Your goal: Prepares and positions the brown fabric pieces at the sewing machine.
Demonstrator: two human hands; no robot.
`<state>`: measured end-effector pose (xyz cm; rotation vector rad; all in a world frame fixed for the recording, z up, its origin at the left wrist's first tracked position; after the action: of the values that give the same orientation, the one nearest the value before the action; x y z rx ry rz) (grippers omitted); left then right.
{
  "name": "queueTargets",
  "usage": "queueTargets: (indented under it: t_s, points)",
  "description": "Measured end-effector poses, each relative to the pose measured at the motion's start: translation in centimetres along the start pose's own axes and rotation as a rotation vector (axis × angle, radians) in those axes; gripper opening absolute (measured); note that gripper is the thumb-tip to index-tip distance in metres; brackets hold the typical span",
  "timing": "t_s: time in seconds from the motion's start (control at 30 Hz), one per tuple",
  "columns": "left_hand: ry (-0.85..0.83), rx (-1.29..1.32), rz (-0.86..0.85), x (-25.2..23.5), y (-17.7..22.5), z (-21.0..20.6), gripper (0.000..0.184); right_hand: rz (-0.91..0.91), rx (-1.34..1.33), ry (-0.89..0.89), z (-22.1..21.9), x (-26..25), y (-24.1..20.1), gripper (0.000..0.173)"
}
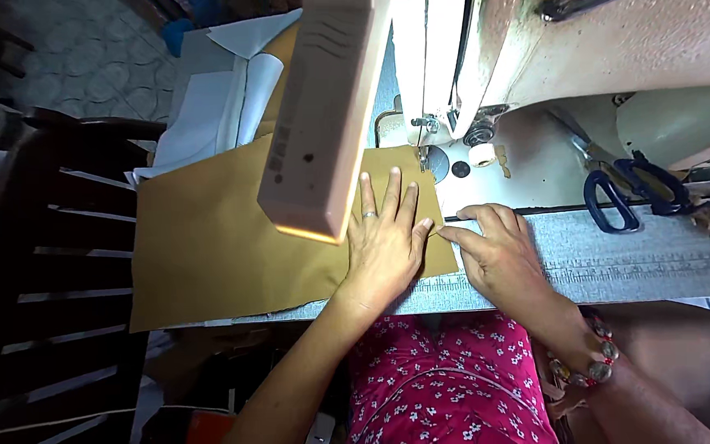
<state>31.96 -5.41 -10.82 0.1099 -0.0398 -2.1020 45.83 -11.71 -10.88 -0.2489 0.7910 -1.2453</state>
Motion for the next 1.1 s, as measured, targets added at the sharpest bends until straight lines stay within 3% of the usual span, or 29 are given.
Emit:
queueTargets:
  t_s: [0.07,0.53,0.67,0.8,0.93,1.1]
  points:
    - [-0.074,0.029,-0.005,0.7,-0.7,-0.8,0.059,0.002,-0.003,-0.031,0.1,-0.2,0.1,0.034]
    - [-0.034,0.093,-0.059,-2.4,-2.5,-0.3,0.056,-0.023,0.022,-0.165,0.1,-3.6,0.7,0.036]
    - [0.012,0.008,-0.083,-3.9,-4.4,-2.3,0.06,-0.063,0.057,-0.169,-0.2,-3.9,0.9,0.039]
    - [-0.065,0.014,-0.038,-5.5,-4.9,-2.4,0.066,-0.055,0.096,-0.131,-0.7,-2.9,0.7,0.042]
    - [0.049,-0.025,-0.08,-7.1,-6.2,-3.6,0.063,-0.069,0.038,-0.048,-1.1,-0.7,0.9,0.04]
    - [-0.052,0.009,-0.077,-9.4,-6.4,-3.1,0.063,-0.071,-0.06,0.058,-0.8,0.2,1.3,0.036]
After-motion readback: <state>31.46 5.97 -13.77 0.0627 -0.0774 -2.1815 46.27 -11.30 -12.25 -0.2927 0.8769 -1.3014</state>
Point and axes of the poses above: each hand's wrist, its own x-axis away from the middle knuckle, its own z-axis out of the back of the hand, y = z × x, the point moved 6 cm from there along -x, towards the middle knuckle, and after that the axes turned 10 degrees about -x, right-handed, at the moved point
